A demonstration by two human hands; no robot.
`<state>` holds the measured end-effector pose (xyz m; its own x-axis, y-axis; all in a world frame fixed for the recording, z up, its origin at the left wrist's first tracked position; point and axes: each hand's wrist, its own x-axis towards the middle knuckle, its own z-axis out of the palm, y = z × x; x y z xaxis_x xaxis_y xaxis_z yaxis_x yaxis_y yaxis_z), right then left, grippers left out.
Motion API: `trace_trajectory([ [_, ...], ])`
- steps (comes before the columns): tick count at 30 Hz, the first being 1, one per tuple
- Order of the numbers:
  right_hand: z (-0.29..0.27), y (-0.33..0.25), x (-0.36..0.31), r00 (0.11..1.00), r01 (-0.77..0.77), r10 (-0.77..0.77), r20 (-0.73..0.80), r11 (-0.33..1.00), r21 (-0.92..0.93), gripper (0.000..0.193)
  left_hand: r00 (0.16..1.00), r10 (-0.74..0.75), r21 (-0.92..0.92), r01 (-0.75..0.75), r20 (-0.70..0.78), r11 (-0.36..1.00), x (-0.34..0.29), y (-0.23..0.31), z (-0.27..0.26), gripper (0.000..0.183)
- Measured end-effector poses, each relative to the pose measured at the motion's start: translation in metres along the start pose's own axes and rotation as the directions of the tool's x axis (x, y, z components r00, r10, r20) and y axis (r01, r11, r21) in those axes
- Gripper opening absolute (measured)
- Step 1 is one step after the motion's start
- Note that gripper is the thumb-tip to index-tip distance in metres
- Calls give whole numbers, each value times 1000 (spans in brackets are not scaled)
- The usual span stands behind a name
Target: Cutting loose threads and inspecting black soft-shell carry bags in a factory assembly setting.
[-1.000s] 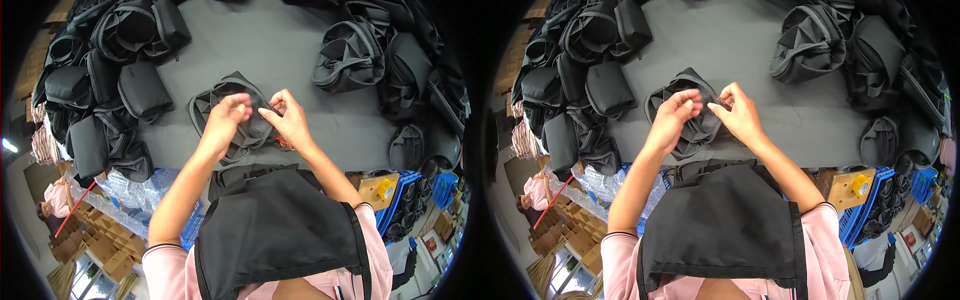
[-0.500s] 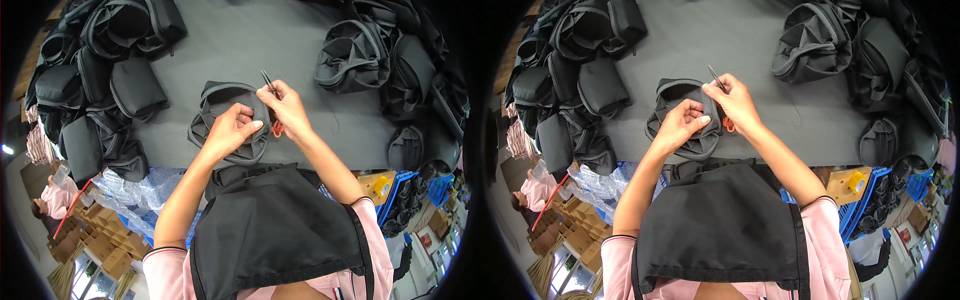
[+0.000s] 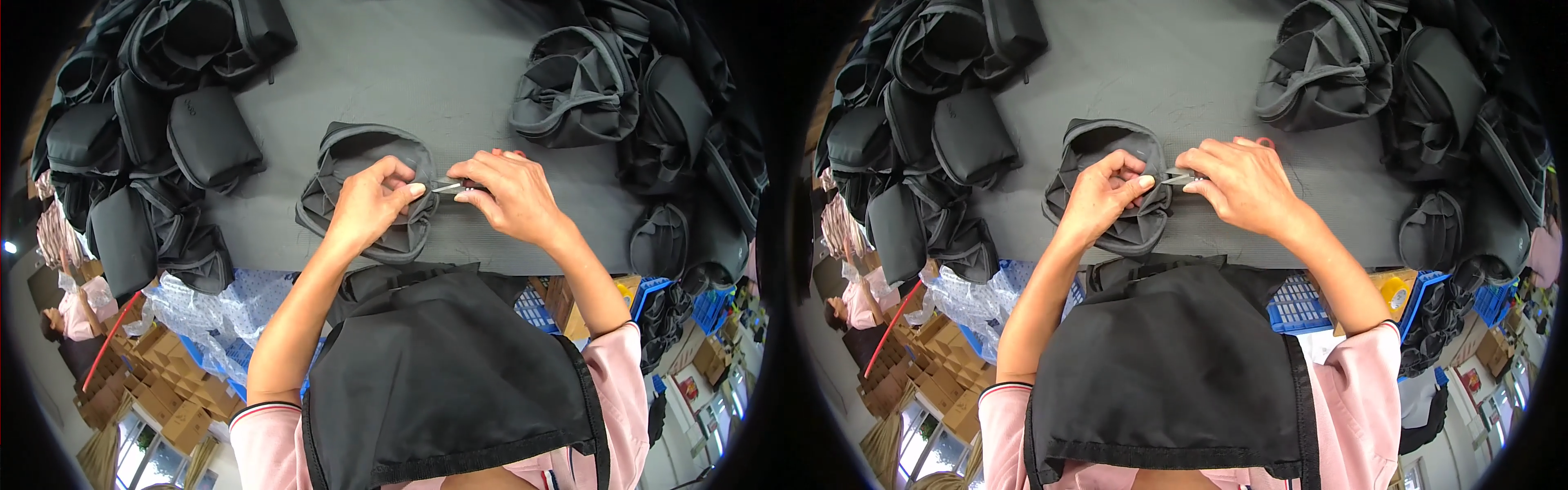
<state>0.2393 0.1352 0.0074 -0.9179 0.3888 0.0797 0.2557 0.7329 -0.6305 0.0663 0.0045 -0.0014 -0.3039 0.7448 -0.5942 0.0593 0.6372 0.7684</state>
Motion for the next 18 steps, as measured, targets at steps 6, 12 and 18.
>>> trace_trajectory([
  [6,2,19,6,983,177,-179,31,982,64,19,999,37,-46,-38,-13,998,-3,-5,4,22],
  [12,15,31,8,964,263,-264,12,963,54,20,1000,10,-72,-10,2,997,3,-14,5,21],
  [18,3,26,13,957,290,-289,-30,957,22,19,1000,-12,-70,12,-11,997,1,1,0,21],
])
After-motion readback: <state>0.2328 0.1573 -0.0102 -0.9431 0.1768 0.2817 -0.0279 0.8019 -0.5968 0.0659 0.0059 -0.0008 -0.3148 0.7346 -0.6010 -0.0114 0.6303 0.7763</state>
